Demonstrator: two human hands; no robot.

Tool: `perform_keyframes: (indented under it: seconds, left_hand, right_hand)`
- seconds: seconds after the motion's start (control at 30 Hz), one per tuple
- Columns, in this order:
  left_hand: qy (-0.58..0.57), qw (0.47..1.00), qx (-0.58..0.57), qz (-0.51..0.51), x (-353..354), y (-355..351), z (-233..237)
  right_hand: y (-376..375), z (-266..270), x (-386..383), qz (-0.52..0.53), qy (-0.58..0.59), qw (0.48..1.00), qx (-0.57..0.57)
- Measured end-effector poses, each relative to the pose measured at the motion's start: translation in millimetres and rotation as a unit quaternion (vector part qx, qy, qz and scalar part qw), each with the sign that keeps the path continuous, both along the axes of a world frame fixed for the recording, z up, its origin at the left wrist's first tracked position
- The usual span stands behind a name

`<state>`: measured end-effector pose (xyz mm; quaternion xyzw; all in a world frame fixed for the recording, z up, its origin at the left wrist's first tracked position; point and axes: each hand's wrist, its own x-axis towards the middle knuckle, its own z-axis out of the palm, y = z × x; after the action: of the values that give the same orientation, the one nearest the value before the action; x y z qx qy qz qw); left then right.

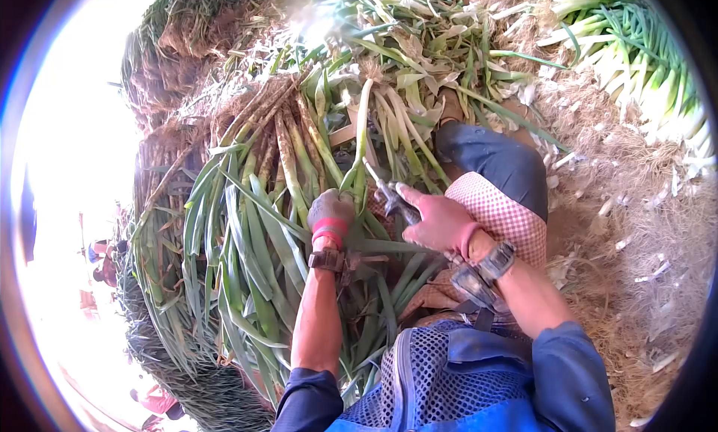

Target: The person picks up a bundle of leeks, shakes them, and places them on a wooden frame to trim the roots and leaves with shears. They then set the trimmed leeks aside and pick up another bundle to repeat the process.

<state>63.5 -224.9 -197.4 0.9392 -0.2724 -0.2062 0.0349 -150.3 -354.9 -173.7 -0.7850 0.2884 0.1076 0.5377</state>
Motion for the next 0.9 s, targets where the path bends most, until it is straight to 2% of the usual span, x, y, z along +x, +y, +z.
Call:
perform_keyframes:
  seconds: [0.03,0.1,0.17,0.23,0.33,0.43,0.5,0.7,0.77,0.87,0.9]
  left_hand:
    - [-0.001,1.0,0.001,0.0,0.4,-0.2,0.3]
    - [0.008,1.0,-0.004,0.004,2.0,-0.3,0.8]
    - [0.01,1.0,-0.007,0.008,2.7,-0.2,0.8]
    - [0.013,1.0,-0.009,0.007,2.8,-1.7,0.3]
    - [0.006,1.0,-0.006,-0.002,5.3,-1.9,-1.8]
    - [0.019,1.0,0.008,0.02,11.7,-1.1,-8.8]
    - [0.013,1.0,-0.009,0.023,12.1,2.6,-13.1]
    - [0.023,0.999,-0.017,0.016,13.2,2.1,-11.5]
    - [0.019,0.999,-0.016,0.02,13.3,1.9,-12.4]
    - [0.019,1.0,-0.012,0.02,10.1,-1.3,-8.5]
    - [0.021,0.999,-0.01,0.023,10.7,-1.3,-6.8]
  right_hand:
    - [-3.2,2.4,4.1,-0.003,0.04,0.999,0.012]
    - [-0.5,-5.9,-6.1,-0.008,0.016,1.0,0.014]
    - [8.2,-9.5,-17.7,0.031,-0.048,0.998,-0.009]
    - [8.8,-11.9,-14.7,0.034,-0.037,0.998,-0.025]
    - [0.6,-13.5,-2.4,0.011,-0.021,1.0,-0.004]
    - [-4.9,-21.4,-0.4,-0.018,-0.063,0.998,0.021]
    - [0.1,-24.3,-7.6,-0.007,-0.063,0.995,0.081]
    - [-8.3,6.2,-0.8,-0.021,-0.048,0.993,0.108]
    - [-1.0,-1.5,-10.3,0.002,-0.035,0.991,0.128]
    - [-1.4,-19.3,-4.8,-0.024,-0.109,0.991,0.078]
    - [-6.8,1.2,0.1,-0.036,-0.06,0.99,0.12]
